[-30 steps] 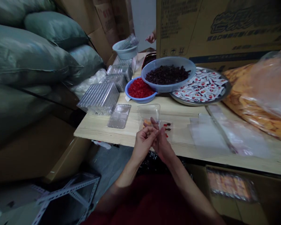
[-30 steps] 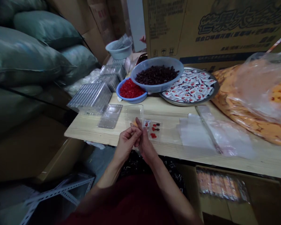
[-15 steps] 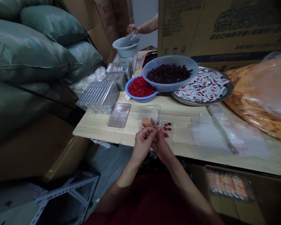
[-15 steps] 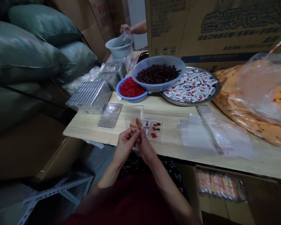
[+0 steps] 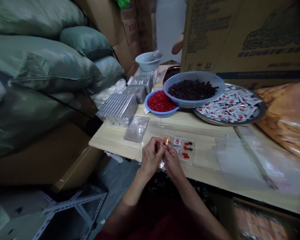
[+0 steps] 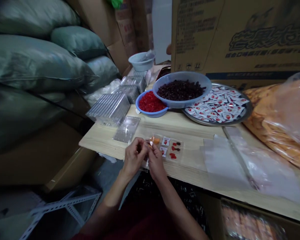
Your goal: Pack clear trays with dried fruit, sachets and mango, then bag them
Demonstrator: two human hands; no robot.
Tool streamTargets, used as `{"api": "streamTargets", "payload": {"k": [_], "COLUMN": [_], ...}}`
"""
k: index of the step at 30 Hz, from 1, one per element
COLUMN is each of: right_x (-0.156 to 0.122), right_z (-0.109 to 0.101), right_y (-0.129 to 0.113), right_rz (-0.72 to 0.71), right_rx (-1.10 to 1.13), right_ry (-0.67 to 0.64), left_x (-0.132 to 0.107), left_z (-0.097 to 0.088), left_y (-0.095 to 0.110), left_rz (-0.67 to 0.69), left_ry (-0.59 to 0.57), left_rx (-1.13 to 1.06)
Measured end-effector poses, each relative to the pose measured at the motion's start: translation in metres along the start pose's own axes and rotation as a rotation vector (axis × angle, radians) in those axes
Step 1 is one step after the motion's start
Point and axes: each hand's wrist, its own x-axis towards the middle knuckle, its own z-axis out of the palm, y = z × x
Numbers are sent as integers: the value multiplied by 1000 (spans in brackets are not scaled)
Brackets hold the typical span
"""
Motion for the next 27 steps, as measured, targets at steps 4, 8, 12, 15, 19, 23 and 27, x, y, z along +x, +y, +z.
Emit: {"api": "streamTargets", "payload": {"k": [4, 8, 12, 15, 19, 23, 27], "right_x": [14, 16, 4, -7, -17, -25, -33], "right_z": [-11, -26, -29, -32, -41, -46, -46], "right_y": [-8, -29, -48, -58, -68, -81, -93], "right_rz": [-68, -156, -205, -189, -148, -259, -633], "right_rx": [-42, -107, -109, -101, -122, -316, -922], "right_ry": [116, 235, 252, 270, 220, 139, 20], "left_x": [60, 134, 181, 189, 167, 117, 67], "left_z": [-20, -25, -12, -9, -18, -21, -17], "left_y": [-24, -49, -67, -70, -52, -12, 21], "left_rz": [38, -74, -271, -312, -192, 109, -139], "left_ry": [169, 84, -12, -32, 45, 126, -229], "left_rx": [327, 583, 688, 684, 602, 125, -586]}}
